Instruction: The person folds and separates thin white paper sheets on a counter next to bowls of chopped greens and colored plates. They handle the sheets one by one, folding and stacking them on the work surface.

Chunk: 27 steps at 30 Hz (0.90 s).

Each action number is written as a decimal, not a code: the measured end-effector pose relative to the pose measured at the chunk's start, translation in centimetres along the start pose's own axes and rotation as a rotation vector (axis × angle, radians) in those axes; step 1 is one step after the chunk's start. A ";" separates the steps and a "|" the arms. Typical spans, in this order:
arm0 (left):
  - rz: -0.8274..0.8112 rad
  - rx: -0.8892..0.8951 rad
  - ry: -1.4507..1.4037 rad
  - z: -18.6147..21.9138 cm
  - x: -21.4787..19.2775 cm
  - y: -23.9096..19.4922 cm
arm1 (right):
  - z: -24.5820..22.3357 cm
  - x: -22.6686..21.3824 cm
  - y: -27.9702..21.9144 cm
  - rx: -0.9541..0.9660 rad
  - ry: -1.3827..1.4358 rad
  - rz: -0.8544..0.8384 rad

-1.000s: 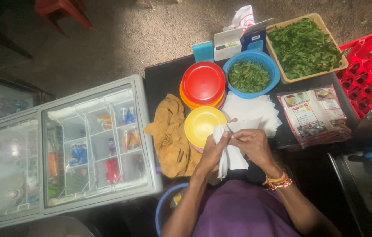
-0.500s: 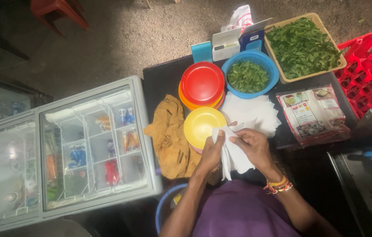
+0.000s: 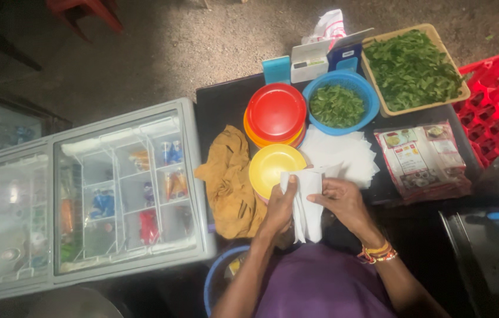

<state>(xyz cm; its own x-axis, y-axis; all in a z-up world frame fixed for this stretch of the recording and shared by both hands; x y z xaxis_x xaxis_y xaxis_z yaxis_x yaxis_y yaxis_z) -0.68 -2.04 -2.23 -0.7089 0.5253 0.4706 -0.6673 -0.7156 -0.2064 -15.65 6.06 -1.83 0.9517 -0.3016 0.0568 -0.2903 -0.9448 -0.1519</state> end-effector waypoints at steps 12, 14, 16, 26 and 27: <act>0.068 0.065 -0.050 1.2 0.3 -1.9 | -2.5 1.4 0.0 -0.019 -0.176 -0.087; 0.145 0.042 0.058 0.6 -0.3 -2.2 | -1.6 0.9 -0.1 -0.063 -0.119 -0.153; 0.201 0.039 0.104 -0.7 -0.9 -2.3 | 0.3 0.6 0.1 0.031 -0.160 -0.071; 0.390 0.352 0.026 -2.7 -1.4 -3.7 | 6.1 0.4 4.7 -0.001 -0.249 -0.283; 0.434 0.376 -0.035 -2.7 -1.5 -4.2 | 6.7 0.3 5.2 -0.057 -0.283 -0.348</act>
<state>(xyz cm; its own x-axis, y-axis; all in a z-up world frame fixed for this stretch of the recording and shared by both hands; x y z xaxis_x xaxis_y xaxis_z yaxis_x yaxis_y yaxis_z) 2.60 1.43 -4.43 -0.8872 0.1361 0.4408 -0.1857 -0.9800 -0.0711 -16.18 1.93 -9.18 0.9811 0.0750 -0.1785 0.0546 -0.9917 -0.1167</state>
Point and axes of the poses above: each hand's wrist, its own y-axis towards the middle knuckle, its own x-axis out of the palm, z = x × y, the point moved 2 cm from there along y, towards the middle knuckle
